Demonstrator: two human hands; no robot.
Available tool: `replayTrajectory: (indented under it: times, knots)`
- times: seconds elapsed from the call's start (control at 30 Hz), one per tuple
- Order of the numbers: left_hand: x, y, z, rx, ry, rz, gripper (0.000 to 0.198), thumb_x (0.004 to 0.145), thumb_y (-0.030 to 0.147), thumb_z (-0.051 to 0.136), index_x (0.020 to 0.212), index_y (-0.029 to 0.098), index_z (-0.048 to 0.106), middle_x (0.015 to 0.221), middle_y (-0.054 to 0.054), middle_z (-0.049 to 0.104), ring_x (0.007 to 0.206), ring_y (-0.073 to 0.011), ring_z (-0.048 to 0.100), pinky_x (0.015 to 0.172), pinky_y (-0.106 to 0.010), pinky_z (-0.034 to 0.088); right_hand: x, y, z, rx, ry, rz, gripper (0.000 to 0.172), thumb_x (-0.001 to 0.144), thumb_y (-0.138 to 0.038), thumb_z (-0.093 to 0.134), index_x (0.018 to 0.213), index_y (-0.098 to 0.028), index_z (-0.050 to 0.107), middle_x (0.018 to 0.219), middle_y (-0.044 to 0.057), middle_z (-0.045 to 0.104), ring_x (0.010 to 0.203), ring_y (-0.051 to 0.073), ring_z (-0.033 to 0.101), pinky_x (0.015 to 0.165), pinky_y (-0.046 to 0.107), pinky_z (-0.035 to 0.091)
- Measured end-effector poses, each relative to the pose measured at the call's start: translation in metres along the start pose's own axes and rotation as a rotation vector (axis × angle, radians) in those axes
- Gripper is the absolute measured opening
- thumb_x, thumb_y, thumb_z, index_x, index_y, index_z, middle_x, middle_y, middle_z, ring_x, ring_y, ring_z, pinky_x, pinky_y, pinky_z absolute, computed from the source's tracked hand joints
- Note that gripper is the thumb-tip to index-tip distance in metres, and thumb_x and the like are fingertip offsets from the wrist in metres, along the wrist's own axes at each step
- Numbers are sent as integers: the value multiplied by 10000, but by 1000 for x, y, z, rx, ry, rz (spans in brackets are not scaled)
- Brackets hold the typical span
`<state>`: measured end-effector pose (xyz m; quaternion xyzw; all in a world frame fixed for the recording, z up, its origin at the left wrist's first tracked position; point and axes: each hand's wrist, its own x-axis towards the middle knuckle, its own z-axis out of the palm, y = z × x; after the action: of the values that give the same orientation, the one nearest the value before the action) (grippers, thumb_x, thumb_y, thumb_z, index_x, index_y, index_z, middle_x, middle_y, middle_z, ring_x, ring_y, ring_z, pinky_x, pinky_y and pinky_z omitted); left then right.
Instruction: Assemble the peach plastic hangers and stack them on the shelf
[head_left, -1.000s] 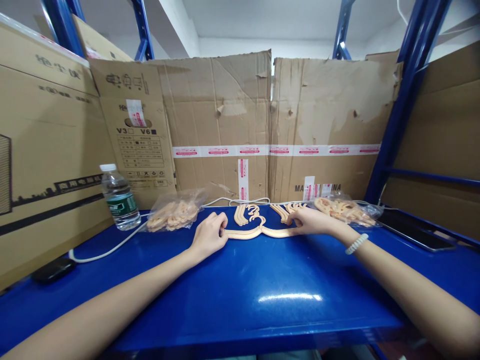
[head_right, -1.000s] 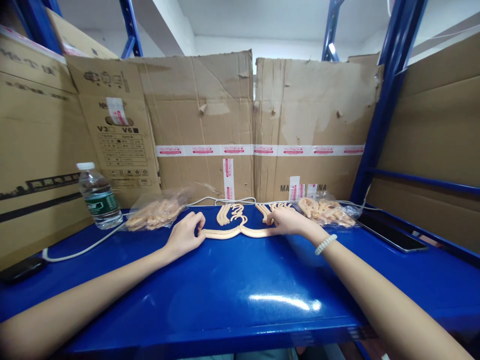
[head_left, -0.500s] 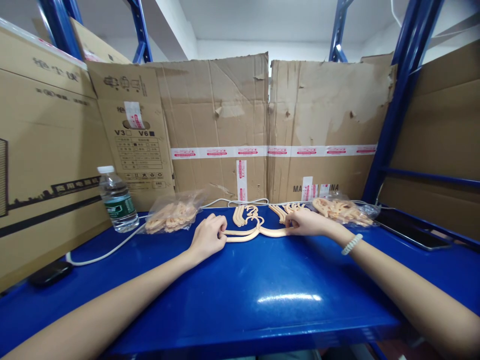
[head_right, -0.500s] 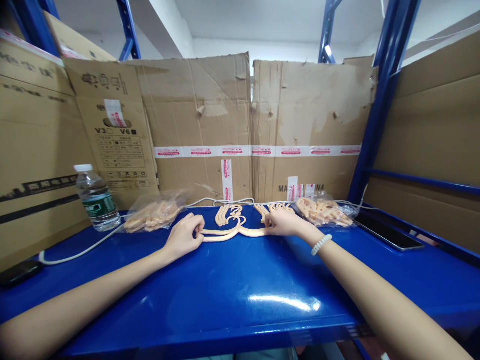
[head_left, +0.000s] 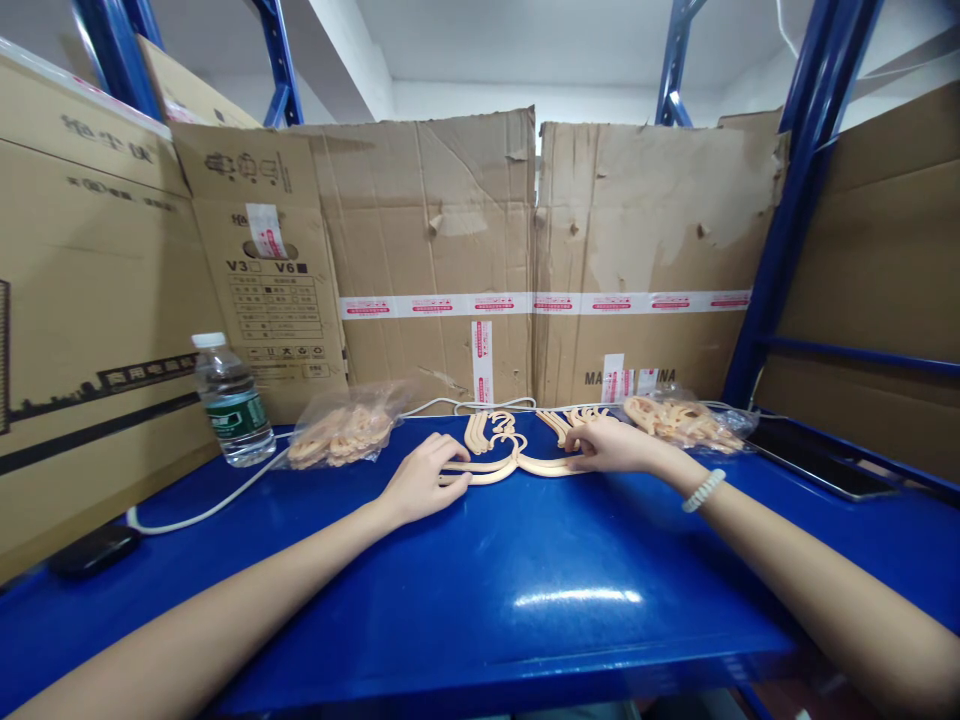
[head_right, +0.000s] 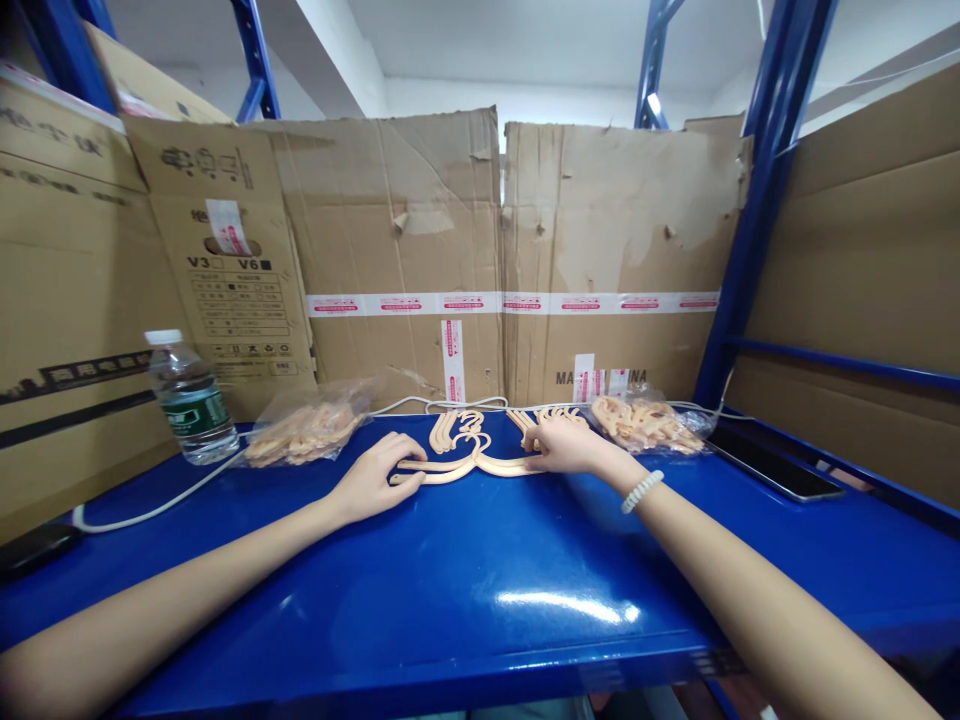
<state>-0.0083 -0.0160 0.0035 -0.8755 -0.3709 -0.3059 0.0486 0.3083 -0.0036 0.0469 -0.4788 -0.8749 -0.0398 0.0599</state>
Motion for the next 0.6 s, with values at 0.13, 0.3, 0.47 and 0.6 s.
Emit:
replayTrajectory:
  times: [0.13, 0.3, 0.47, 0.6]
  knots:
    - [1, 1, 1, -61, -96, 59, 211, 835, 262, 607, 1039, 225, 647, 1046, -46, 693, 990, -228, 593, 857, -347, 458, 1, 0, 0, -8, -18, 20, 264, 782, -376, 652, 953, -183, 710, 745, 47, 696, 637, 189, 626, 537, 250, 369]
    - [0, -3, 2, -67, -97, 32, 145, 865, 220, 554, 971, 219, 653, 979, -41, 707, 953, -230, 599, 834, -357, 450, 2, 1, 5, -21, -26, 17, 173, 770, -312, 649, 879, -195, 713, 736, 36, 697, 654, 193, 630, 558, 257, 363]
    - [0, -4, 4, -67, -83, 17, 120, 850, 197, 550, 927, 215, 640, 947, -36, 700, 926, -228, 600, 823, -354, 441, 2, 0, 7, -20, -20, 3, 149, 769, -291, 635, 855, -199, 714, 724, 28, 694, 651, 184, 628, 565, 254, 357]
    - [0, -2, 3, -76, -58, 5, 111, 827, 187, 559, 905, 210, 635, 932, -38, 693, 910, -227, 601, 816, -351, 441, 2, -1, 6, -13, -16, -1, 149, 771, -290, 635, 858, -198, 712, 725, 29, 695, 657, 186, 631, 568, 256, 360]
